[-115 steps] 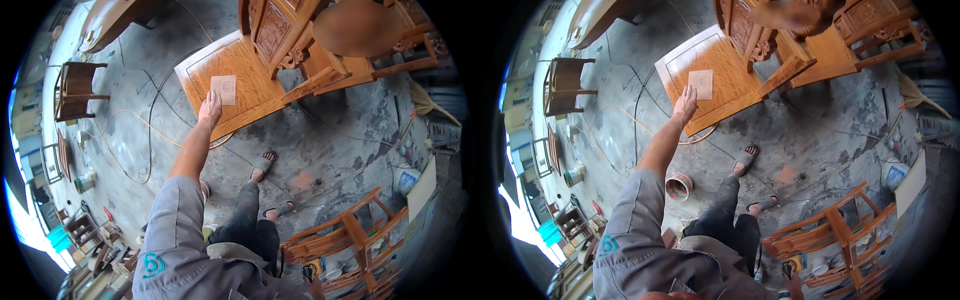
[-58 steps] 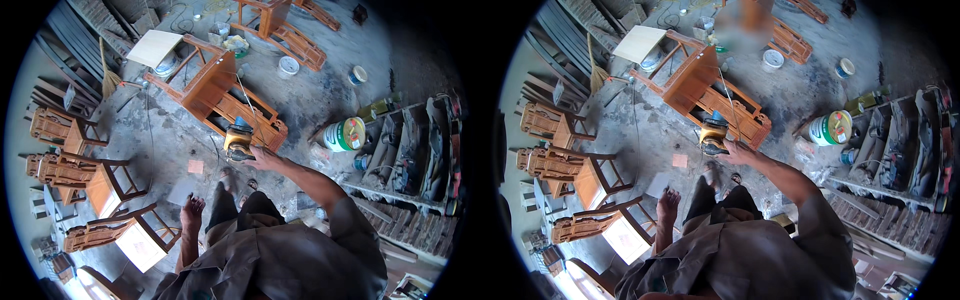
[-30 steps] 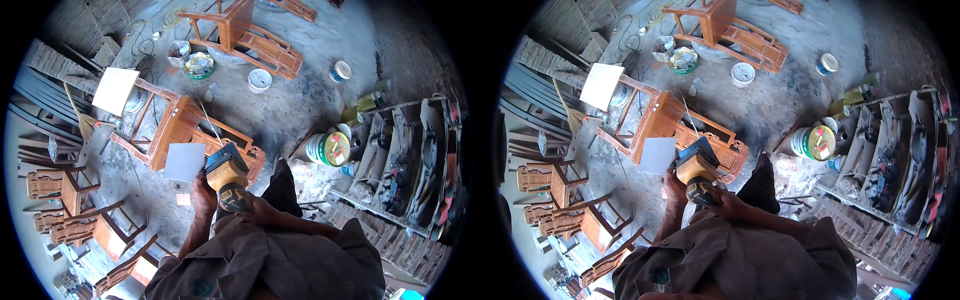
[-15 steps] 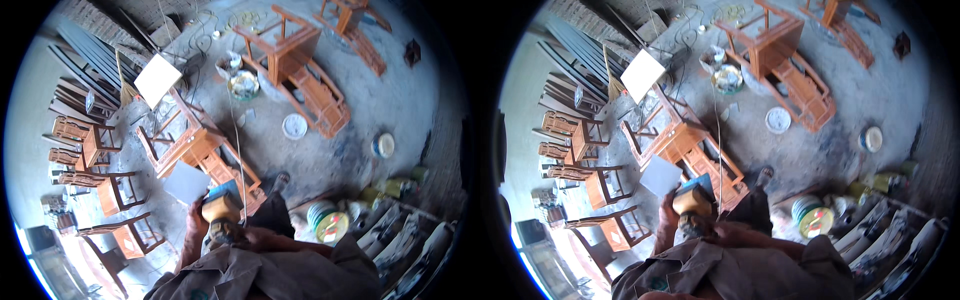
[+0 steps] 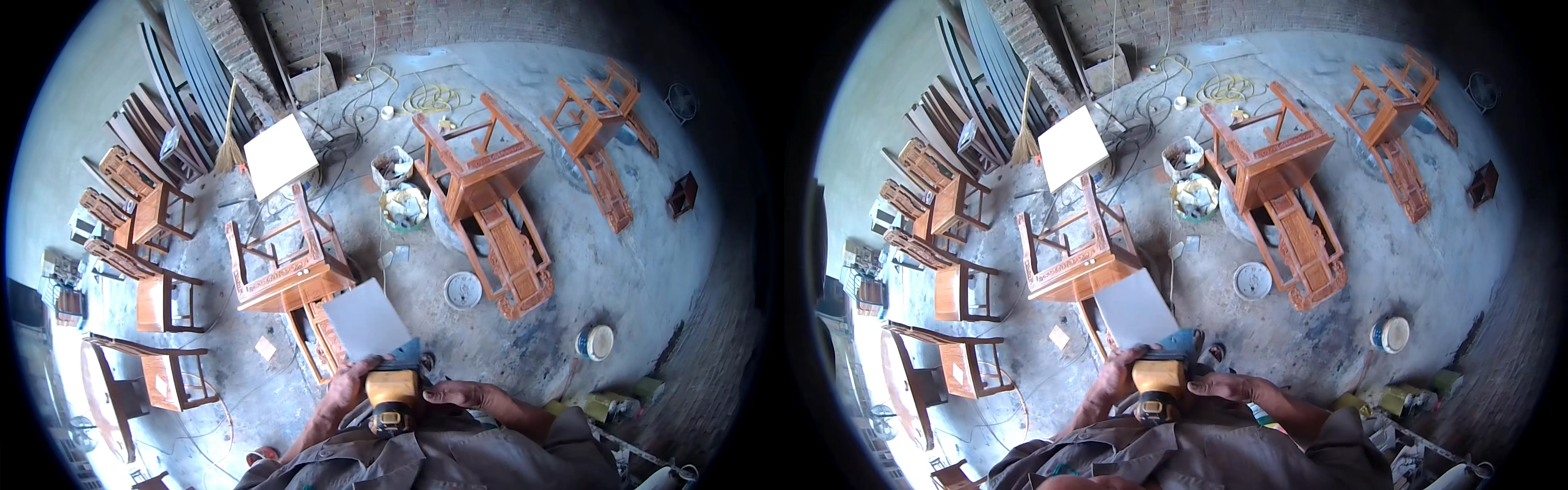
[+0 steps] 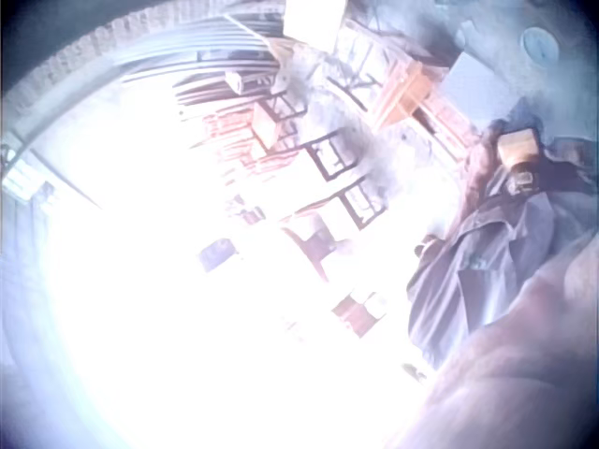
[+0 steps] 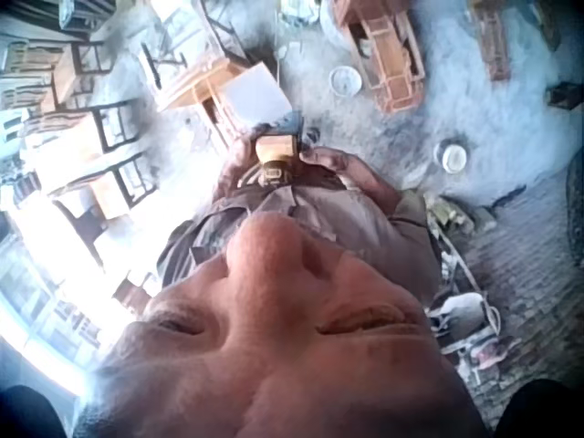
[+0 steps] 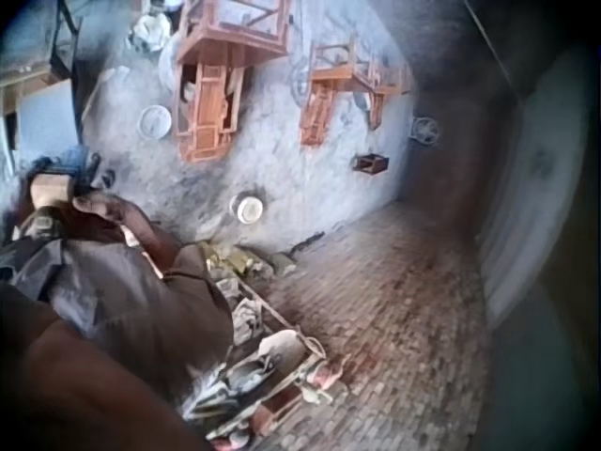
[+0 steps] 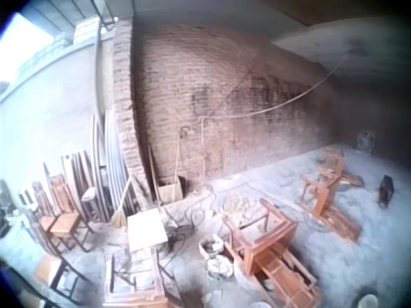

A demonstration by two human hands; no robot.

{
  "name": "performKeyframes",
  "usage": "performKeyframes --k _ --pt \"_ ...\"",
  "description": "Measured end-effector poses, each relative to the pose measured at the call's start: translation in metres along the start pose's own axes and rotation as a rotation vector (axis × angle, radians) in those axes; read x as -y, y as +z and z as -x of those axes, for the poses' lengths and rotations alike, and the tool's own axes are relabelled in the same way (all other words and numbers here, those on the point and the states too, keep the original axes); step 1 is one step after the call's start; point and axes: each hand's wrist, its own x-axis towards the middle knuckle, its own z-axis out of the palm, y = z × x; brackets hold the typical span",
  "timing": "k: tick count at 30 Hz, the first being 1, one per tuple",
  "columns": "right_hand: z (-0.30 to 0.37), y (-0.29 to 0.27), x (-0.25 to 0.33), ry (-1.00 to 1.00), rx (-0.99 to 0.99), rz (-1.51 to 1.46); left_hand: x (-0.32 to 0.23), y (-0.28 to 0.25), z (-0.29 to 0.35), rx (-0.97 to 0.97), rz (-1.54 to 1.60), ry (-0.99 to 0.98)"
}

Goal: The person uses an electric sander to smooth a rectangular wooden board. They pause to replace the sanding sheet on the tool, then resume sanding the board's surface.

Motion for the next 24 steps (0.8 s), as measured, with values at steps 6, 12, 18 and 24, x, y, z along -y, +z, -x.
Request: performKeyframes --k 6,12,18,24 --pt "0.02 -0.105 0.05 -0.101 0.044 -0.142 -0.062 0.05 -0.054 0.039 -0.195 0.017" --pt "0.017 -0.191 0.148 -0.269 -0.479 -0.365 -0.126 0.043 -0.114 0.122 -0.27 0.12" --pt "-0.067 -0.247 0.259 -0.236 -0.58 -0.34 -0.199 0.045 -0.142 0.1 -0.298 0.193" --pt "-0.15 -0.277 0.349 -0.292 -0.403 0.055 -0.24 0.034 -0.128 -0.059 -0.201 0.346"
